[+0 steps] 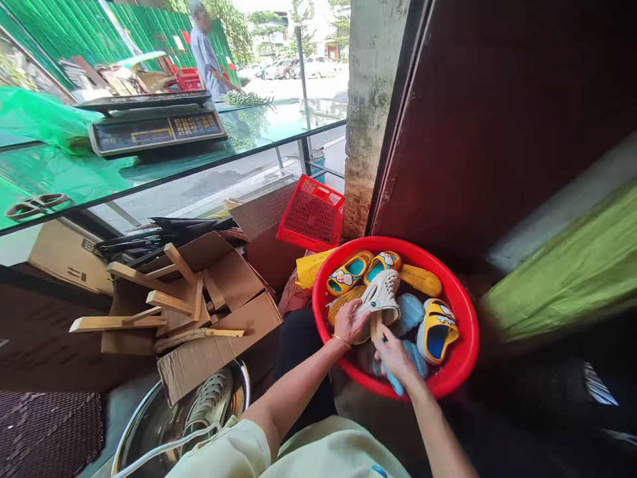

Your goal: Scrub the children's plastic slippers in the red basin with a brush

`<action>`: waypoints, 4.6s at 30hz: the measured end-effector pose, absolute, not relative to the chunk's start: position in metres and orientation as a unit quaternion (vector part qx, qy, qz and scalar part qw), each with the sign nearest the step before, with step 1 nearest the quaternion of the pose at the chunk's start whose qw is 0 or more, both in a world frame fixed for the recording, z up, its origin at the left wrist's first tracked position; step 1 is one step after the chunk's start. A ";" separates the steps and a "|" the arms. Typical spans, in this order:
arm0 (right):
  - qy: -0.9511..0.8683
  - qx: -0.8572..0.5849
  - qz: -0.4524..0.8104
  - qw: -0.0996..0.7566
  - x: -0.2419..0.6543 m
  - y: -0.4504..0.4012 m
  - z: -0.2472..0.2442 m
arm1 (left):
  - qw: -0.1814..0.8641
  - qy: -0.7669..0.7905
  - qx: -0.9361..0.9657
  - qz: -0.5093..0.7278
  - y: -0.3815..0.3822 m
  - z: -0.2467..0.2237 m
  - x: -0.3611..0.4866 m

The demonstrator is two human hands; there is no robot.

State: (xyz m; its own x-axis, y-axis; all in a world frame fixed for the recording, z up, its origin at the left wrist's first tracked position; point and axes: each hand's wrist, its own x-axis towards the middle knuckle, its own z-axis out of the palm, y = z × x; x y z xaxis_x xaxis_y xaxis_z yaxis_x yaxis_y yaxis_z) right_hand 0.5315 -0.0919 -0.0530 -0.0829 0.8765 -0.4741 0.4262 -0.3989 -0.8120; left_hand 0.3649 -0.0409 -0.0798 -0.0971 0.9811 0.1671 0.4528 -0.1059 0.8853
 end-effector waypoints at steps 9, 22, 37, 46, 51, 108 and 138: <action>-0.501 -0.639 0.544 0.210 0.521 -0.080 -0.042 | 0.281 0.604 0.602 0.440 -0.041 -0.087 0.362; -0.502 -0.664 0.503 0.234 0.522 -0.042 -0.015 | 0.320 0.595 0.575 0.462 -0.043 -0.079 0.360; -0.505 -0.595 0.602 0.168 0.621 -0.165 -0.017 | 0.125 0.686 0.606 0.383 -0.031 -0.072 0.350; -0.362 -0.630 0.569 0.384 0.607 -0.174 -0.033 | 0.240 0.412 0.874 0.091 -0.083 -0.064 0.402; -0.362 -0.626 0.570 0.390 0.605 -0.173 -0.025 | 0.199 0.447 0.872 0.007 -0.082 -0.082 0.425; -0.619 -0.750 0.231 0.031 0.595 -0.102 0.005 | 0.119 0.537 0.808 0.211 -0.051 -0.058 0.405; -0.502 -0.748 0.345 0.264 0.604 -0.094 -0.010 | 0.439 0.535 0.658 0.297 -0.025 -0.024 0.419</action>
